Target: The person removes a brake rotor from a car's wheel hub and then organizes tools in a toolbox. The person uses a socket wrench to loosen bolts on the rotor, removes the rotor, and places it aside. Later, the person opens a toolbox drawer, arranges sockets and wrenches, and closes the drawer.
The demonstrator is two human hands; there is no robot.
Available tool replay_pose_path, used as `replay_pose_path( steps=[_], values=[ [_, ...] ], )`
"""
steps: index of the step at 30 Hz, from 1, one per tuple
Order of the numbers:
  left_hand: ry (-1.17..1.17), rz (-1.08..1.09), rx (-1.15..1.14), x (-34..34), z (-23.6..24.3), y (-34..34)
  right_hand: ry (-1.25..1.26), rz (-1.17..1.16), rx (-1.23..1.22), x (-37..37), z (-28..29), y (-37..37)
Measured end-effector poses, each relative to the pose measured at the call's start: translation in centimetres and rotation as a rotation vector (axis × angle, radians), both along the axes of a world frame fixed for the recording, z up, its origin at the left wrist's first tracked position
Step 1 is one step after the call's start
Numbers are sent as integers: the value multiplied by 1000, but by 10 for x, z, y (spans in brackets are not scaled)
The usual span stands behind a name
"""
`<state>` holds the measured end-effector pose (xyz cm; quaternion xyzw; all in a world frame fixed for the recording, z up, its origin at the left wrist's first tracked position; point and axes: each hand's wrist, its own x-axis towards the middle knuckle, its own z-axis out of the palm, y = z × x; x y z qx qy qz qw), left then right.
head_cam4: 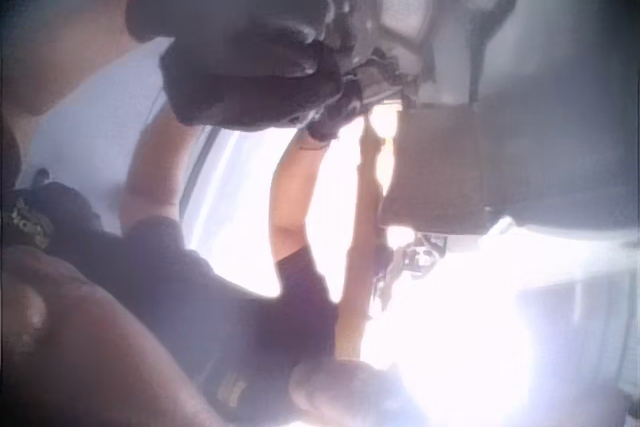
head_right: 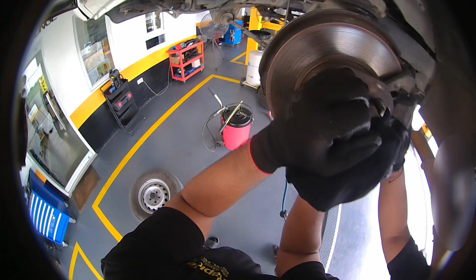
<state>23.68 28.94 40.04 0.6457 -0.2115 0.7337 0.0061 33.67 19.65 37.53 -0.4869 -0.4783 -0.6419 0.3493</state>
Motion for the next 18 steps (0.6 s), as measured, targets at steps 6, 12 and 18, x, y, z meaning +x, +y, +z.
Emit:
replay_pose_path(
  steps=[6,12,18],
  values=[
    [6,-56,-120,-5,-17,1,25,54,15,-12,-12,3],
    [-149,87,-231,3,-34,-11,-3,372,-165,6,12,-4],
    [54,36,-293,-6,-29,-16,-17,269,-156,20,10,-13]
  ],
)
